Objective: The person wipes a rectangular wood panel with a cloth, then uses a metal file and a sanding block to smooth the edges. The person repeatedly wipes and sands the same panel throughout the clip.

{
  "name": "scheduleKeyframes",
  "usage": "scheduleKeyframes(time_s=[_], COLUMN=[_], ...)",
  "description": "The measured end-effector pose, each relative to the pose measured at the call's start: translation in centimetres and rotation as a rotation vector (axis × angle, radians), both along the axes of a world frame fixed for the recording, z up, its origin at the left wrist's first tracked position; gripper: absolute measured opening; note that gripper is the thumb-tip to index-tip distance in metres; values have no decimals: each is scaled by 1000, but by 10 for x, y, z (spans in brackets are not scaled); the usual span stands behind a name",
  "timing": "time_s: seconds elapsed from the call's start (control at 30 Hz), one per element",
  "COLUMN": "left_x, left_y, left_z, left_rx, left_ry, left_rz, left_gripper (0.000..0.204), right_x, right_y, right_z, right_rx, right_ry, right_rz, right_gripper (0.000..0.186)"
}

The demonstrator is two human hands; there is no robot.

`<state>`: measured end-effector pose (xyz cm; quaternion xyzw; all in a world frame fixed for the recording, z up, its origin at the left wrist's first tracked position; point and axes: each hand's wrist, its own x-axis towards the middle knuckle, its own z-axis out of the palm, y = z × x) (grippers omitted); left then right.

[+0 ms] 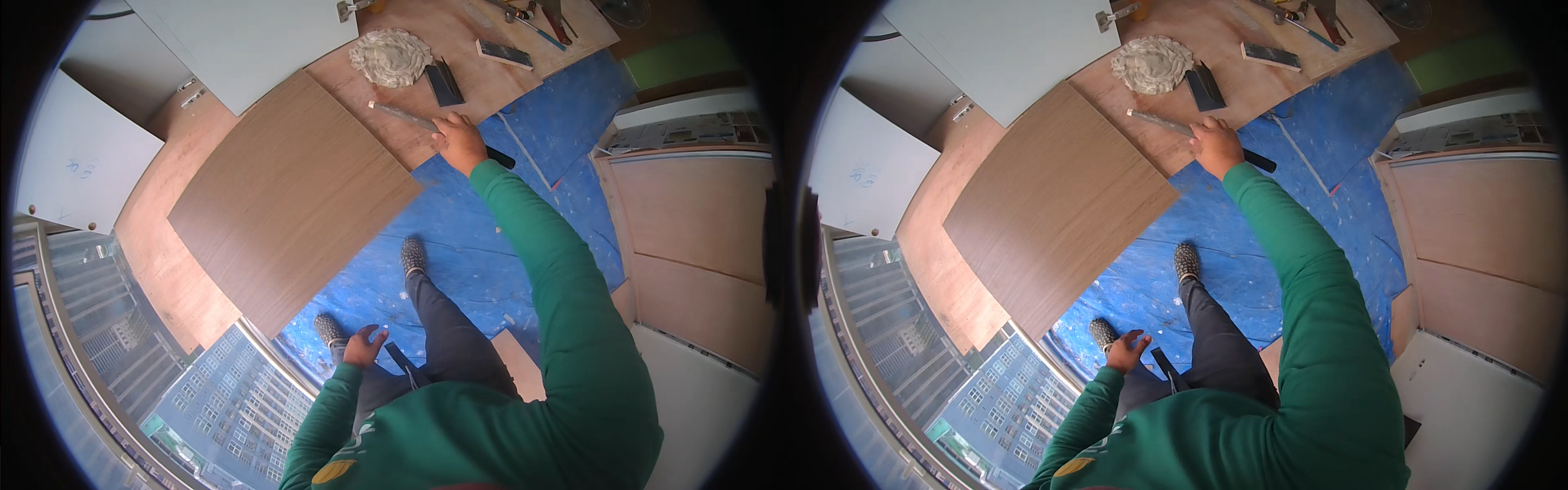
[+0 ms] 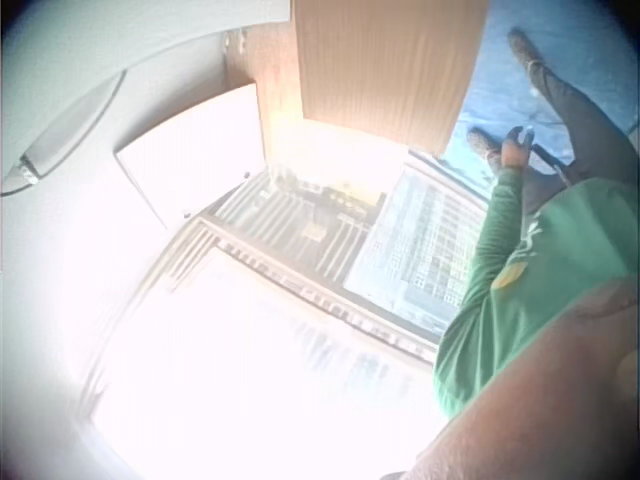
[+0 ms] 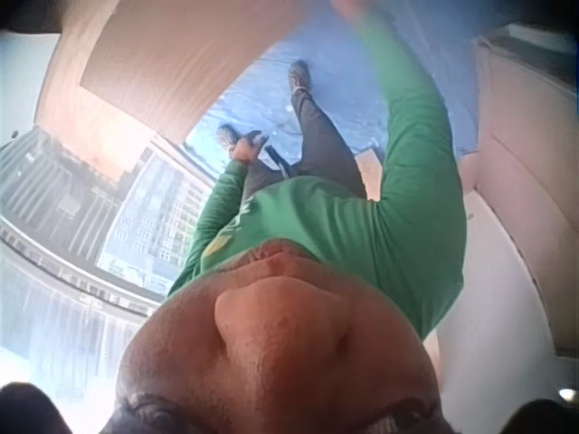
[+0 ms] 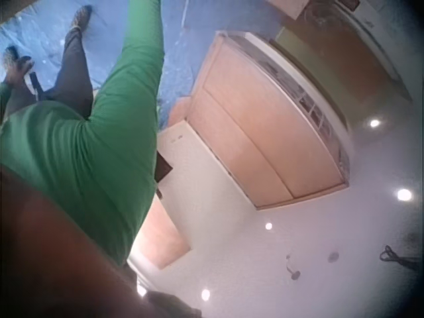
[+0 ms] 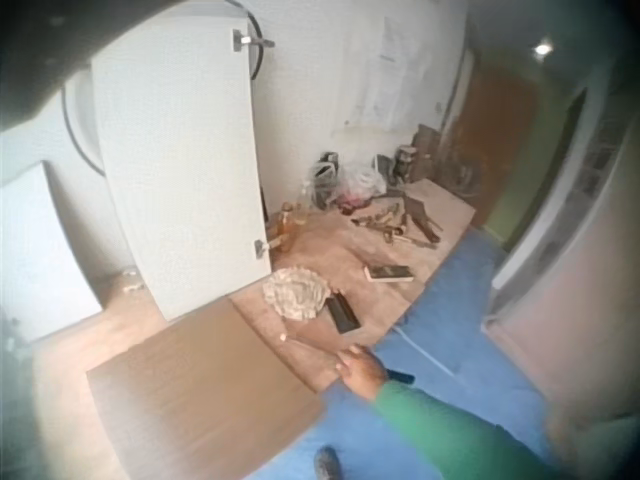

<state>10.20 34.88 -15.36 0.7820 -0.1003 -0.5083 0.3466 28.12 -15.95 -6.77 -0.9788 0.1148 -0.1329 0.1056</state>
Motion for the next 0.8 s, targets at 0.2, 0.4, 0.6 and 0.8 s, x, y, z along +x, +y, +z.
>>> scheduleKeyframes(time_s=[0.2,0.4,0.6,0.8], left_x=[32,84,103,31], left_y=[-154,-297,-428,-378], left_z=[26,-3,73,9], left_rx=[-183,-344,-555,-422], left_ry=[-86,636,1081,-307], left_rz=[-64,546,972,31], left_gripper=[63,65,88,87], right_x=[27,-34,-206,-158], right_y=[-39,9,2,2], right_z=[-17,14,-68,4], right_rx=[166,624,920,2362], right_ry=[44,-106,252,-61], right_rz=[199,122,-207,-787], right_gripper=[34,45,81,86])
